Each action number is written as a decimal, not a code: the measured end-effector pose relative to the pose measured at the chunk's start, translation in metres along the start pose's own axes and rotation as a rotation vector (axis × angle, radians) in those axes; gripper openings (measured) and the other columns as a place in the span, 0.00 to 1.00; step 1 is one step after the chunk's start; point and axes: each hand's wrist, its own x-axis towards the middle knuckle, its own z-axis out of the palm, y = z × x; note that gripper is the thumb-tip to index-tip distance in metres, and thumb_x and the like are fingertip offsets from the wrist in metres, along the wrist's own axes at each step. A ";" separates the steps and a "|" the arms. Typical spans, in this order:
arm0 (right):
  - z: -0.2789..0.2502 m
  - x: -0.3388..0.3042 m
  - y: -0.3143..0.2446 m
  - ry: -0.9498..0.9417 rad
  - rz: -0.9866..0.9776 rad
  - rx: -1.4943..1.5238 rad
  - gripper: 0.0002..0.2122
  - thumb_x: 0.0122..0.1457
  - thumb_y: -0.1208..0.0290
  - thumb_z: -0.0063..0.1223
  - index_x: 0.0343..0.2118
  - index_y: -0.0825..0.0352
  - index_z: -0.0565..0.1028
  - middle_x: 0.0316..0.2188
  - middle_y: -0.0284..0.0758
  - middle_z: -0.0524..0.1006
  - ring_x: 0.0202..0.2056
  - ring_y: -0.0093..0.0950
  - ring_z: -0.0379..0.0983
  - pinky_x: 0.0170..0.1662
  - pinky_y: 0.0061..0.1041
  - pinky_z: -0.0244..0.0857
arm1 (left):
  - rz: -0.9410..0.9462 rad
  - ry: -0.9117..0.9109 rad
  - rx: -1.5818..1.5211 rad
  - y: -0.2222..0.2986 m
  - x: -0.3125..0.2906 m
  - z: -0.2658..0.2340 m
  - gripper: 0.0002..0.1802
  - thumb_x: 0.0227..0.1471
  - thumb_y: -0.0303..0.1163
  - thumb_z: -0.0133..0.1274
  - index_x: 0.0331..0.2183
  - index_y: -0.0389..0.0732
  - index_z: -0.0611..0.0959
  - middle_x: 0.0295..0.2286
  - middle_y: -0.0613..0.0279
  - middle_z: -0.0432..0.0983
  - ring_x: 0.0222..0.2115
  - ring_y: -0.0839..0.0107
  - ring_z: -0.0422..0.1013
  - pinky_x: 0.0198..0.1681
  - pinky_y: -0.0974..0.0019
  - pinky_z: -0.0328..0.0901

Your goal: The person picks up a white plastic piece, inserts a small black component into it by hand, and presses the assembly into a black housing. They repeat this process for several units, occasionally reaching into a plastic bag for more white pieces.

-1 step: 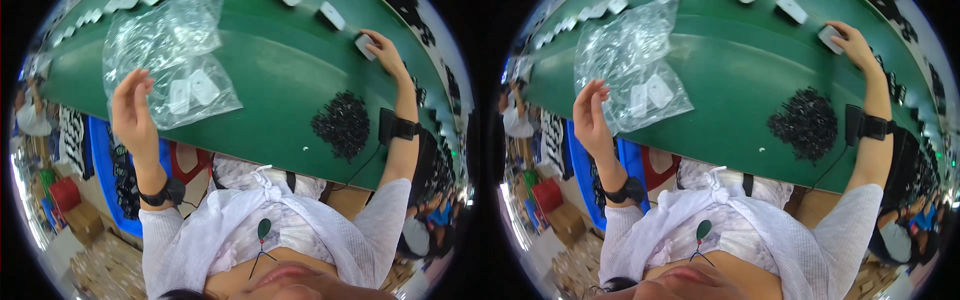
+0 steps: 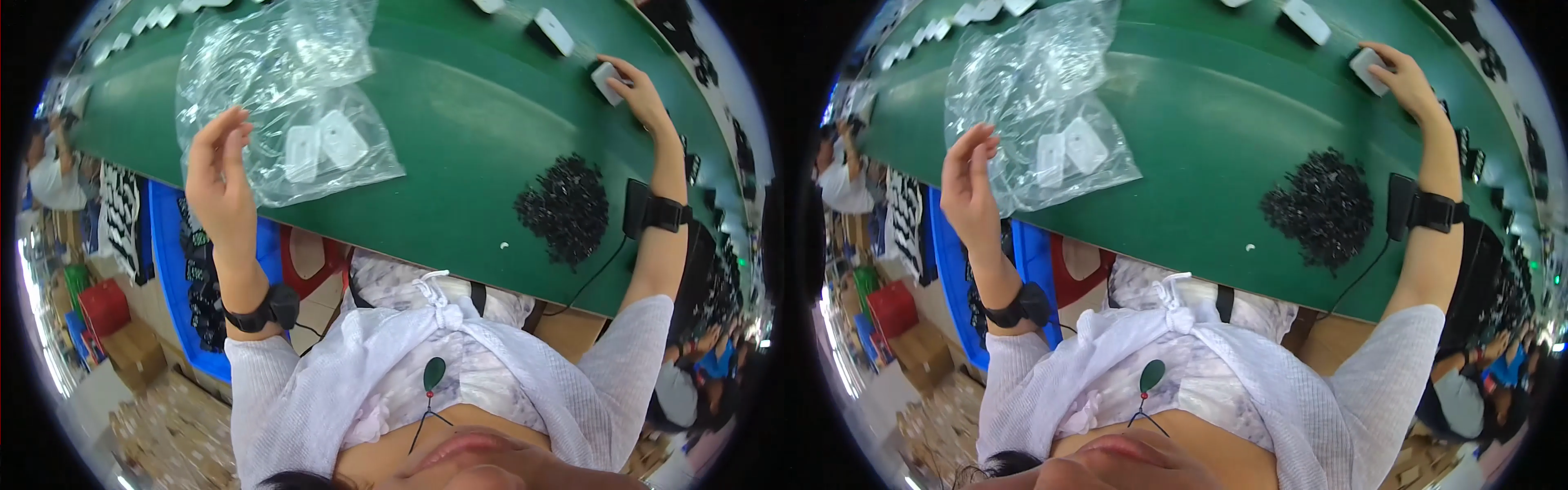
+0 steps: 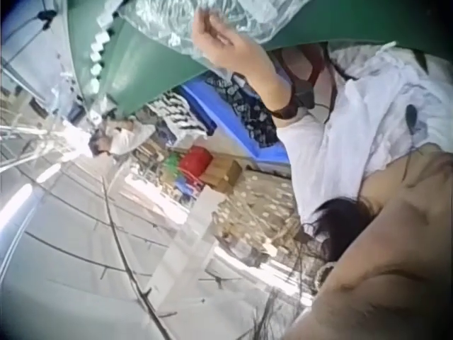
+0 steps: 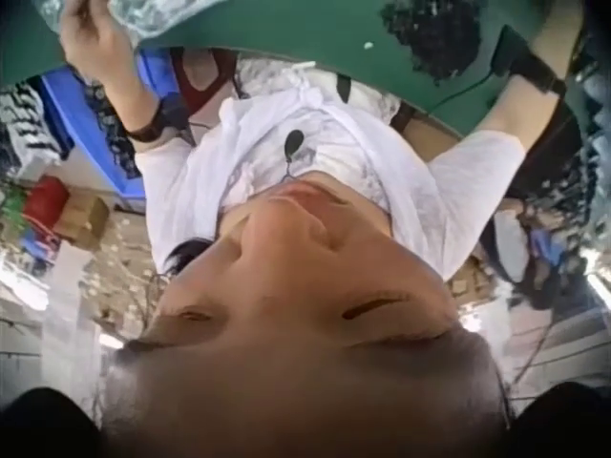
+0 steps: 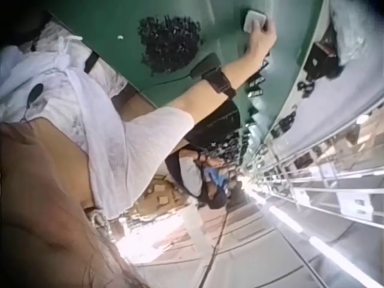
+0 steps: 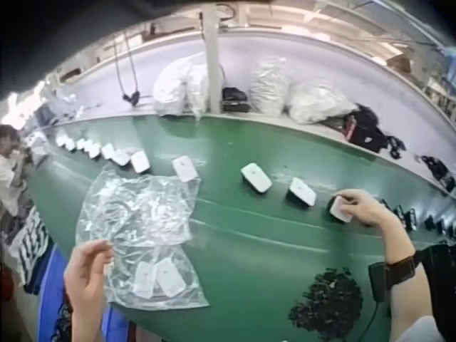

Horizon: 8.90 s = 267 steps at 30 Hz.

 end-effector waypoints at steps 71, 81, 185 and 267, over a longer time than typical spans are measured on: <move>0.128 -0.145 -0.167 0.530 -0.057 0.514 0.04 0.51 0.79 0.59 0.29 0.68 0.76 0.26 0.28 0.71 0.25 0.15 0.62 0.27 0.14 0.55 | -0.396 -0.707 -0.943 0.077 -0.041 0.175 0.10 0.55 0.18 0.49 0.42 0.29 0.73 0.36 0.53 0.74 0.33 0.68 0.76 0.40 0.70 0.71; 0.142 -0.140 -0.166 0.414 0.137 1.085 0.04 0.57 0.78 0.56 0.31 0.69 0.72 0.27 0.26 0.72 0.26 0.11 0.63 0.28 0.10 0.57 | -0.120 -0.699 -0.829 0.075 -0.041 0.176 0.02 0.55 0.18 0.51 0.33 0.28 0.75 0.34 0.58 0.71 0.34 0.70 0.74 0.41 0.71 0.71; 0.108 -0.107 -0.166 0.042 -0.126 0.787 0.24 0.57 0.70 0.58 0.56 0.67 0.67 0.48 0.35 0.73 0.46 0.23 0.70 0.51 0.24 0.65 | -0.486 -0.929 -0.805 0.046 -0.026 0.148 0.21 0.59 0.33 0.51 0.47 0.27 0.74 0.38 0.54 0.78 0.39 0.72 0.74 0.41 0.71 0.68; 0.089 -0.220 -0.033 0.513 0.172 0.104 0.05 0.53 0.81 0.55 0.32 0.70 0.72 0.29 0.37 0.71 0.28 0.29 0.71 0.33 0.26 0.65 | -0.042 -0.743 -0.533 0.087 -0.037 0.158 0.08 0.59 0.20 0.46 0.40 0.32 0.77 0.33 0.56 0.73 0.22 0.73 0.73 0.22 0.75 0.67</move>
